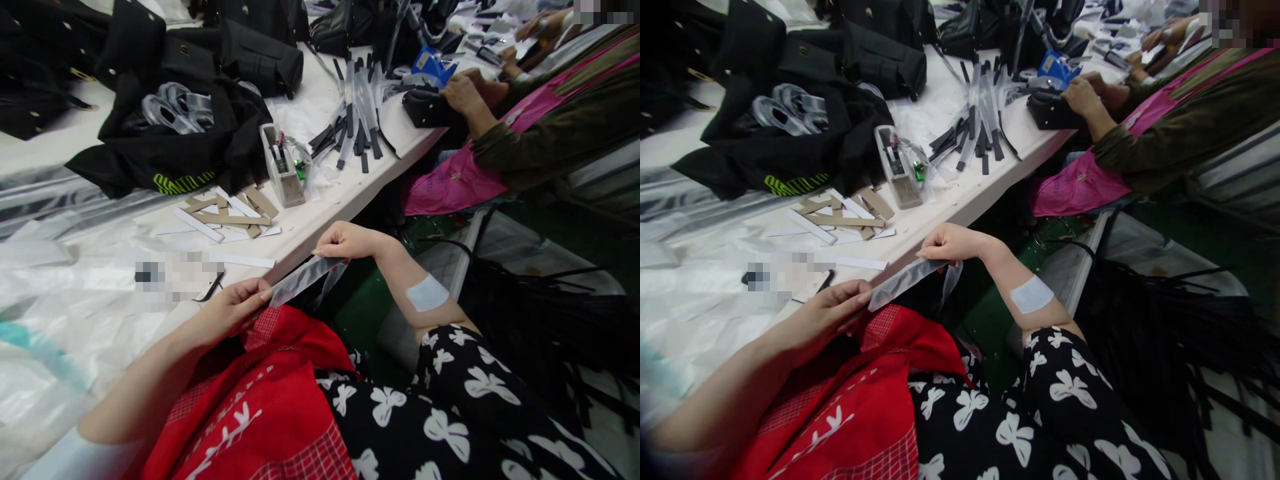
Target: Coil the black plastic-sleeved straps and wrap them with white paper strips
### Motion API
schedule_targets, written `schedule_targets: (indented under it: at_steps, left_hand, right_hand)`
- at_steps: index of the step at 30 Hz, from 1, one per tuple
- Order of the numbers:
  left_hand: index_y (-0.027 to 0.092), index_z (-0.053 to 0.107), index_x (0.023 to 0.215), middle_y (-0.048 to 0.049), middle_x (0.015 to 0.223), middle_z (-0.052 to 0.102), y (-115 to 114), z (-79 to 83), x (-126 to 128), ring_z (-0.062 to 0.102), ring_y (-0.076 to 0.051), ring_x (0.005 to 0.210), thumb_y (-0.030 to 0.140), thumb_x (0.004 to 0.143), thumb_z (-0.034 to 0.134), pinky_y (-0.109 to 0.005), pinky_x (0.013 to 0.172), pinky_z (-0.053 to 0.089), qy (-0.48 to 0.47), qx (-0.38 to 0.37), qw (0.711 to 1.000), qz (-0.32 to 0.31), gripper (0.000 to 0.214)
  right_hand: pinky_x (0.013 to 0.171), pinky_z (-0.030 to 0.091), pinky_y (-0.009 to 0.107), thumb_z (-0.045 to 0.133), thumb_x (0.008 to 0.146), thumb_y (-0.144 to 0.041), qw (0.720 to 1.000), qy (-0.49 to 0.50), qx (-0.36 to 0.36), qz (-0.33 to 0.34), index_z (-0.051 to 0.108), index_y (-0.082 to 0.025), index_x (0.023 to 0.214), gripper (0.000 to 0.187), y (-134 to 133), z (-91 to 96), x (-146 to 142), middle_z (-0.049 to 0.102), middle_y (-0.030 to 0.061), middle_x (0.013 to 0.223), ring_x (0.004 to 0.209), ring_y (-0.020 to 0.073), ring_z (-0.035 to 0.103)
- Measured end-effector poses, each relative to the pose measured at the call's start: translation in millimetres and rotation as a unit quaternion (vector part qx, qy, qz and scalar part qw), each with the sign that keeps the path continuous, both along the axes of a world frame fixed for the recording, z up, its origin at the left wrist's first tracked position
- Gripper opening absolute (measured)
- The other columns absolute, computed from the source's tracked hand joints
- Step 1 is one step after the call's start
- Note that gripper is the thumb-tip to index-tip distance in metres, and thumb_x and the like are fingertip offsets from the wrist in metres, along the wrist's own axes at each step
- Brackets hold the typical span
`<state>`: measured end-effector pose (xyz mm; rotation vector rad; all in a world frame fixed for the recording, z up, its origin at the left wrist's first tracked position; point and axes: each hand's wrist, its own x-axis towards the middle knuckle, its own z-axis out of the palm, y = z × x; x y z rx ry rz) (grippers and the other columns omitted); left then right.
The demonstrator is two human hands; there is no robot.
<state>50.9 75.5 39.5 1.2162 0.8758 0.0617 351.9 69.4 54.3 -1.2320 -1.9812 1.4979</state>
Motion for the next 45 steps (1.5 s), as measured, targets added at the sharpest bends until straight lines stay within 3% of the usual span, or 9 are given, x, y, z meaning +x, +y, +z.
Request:
schedule_targets:
  at_steps: [6,12,20,25,28,32,35,38,45]
  left_hand:
    - [0.019,0.048,0.080,0.0087,0.049,0.042,2.3,-1.2,7.7,0.030,-0.006,0.040,0.057,0.086,0.052,-0.018,0.041,0.024,0.012,-0.005,0.999,-0.039,0.039]
    - [0.015,0.055,0.073,0.0082,0.045,0.040,-1.5,-5.1,14.0,0.032,-0.005,0.037,0.053,0.087,0.055,-0.018,0.042,0.035,-0.022,-0.146,0.987,-0.061,0.040]
    - [0.009,0.060,0.093,0.0072,0.057,0.039,16.7,26.8,14.9,0.031,0.000,0.034,0.019,0.092,0.050,-0.008,0.031,0.031,-0.281,-0.342,0.879,0.176,0.015]
    - [0.008,0.058,0.090,0.0055,0.060,0.044,18.3,62.6,16.9,0.041,-0.001,0.036,0.016,0.095,0.041,-0.008,0.030,0.033,-0.369,-0.370,0.826,0.212,0.019]
    - [0.010,0.060,0.096,0.0015,0.068,0.057,16.3,68.4,24.4,0.057,-0.004,0.050,0.015,0.092,0.050,-0.012,0.049,0.050,-0.383,-0.285,0.831,0.285,0.012]
    - [0.013,0.060,0.110,-0.0085,0.097,0.071,20.4,51.0,33.5,0.067,-0.018,0.092,0.027,0.087,0.060,-0.030,0.089,0.052,-0.314,-0.020,0.879,0.357,0.027]
    - [0.015,0.059,0.112,-0.0092,0.098,0.071,25.1,30.9,27.3,0.064,-0.022,0.099,0.039,0.089,0.053,-0.036,0.093,0.047,-0.199,0.195,0.910,0.306,0.034]
    - [0.018,0.061,0.106,-0.0089,0.098,0.070,21.9,20.0,11.9,0.063,-0.023,0.098,0.039,0.092,0.043,-0.036,0.092,0.045,-0.087,0.349,0.902,0.240,0.031]
    - [0.023,0.064,0.081,-0.0072,0.079,0.066,-24.9,17.1,-5.3,0.057,-0.023,0.075,0.052,0.091,0.038,-0.032,0.073,0.043,-0.043,0.409,0.911,0.042,0.041]
  right_hand:
    - [0.043,0.027,0.014,0.049,0.089,-0.037,1.000,-0.005,0.023,-0.008,0.056,-0.012,0.062,0.037,-4.7,-5.2,8.8,0.044,-0.0059,0.048,0.043,0.0035,0.039]
    - [0.044,0.027,0.015,0.050,0.089,-0.041,0.999,-0.003,0.012,-0.032,0.051,-0.014,0.060,0.040,-5.3,-15.3,17.4,0.041,-0.0064,0.050,0.043,0.0039,0.038]
    - [0.061,0.039,0.021,0.066,0.079,-0.043,0.998,0.003,0.023,-0.065,0.065,-0.014,0.089,0.031,-22.4,-29.7,-39.0,0.059,-0.0021,0.071,0.064,0.0107,0.050]
    - [0.055,0.037,0.021,0.051,0.090,-0.047,0.992,0.097,-0.041,-0.065,0.068,-0.015,0.085,0.036,-35.7,-40.4,-94.5,0.052,-0.0036,0.060,0.055,0.0088,0.045]
    - [0.046,0.032,0.020,0.050,0.089,-0.056,0.979,0.170,-0.095,-0.059,0.069,-0.015,0.086,0.045,-36.0,-37.9,-119.0,0.043,-0.0057,0.051,0.045,0.0069,0.038]
    - [0.043,0.031,0.019,0.058,0.084,-0.057,0.959,0.254,-0.112,-0.056,0.069,-0.014,0.079,0.045,-33.9,-29.0,-141.8,0.046,-0.0049,0.046,0.041,0.0062,0.040]
    - [0.039,0.031,0.017,0.059,0.084,-0.055,0.950,0.278,-0.113,-0.080,0.069,-0.012,0.075,0.045,-34.7,-22.5,-144.0,0.049,-0.0037,0.043,0.037,0.0056,0.042]
    - [0.030,0.028,0.016,0.059,0.083,-0.053,0.942,0.291,-0.141,-0.088,0.067,-0.011,0.072,0.044,-36.2,-15.5,-133.9,0.054,-0.0016,0.042,0.029,0.0067,0.042]
    - [0.023,0.019,0.017,0.061,0.075,-0.060,0.936,0.266,-0.127,-0.192,0.058,-0.013,0.053,0.053,-20.4,-19.4,-98.9,0.048,-0.0013,0.034,0.020,0.0067,0.032]
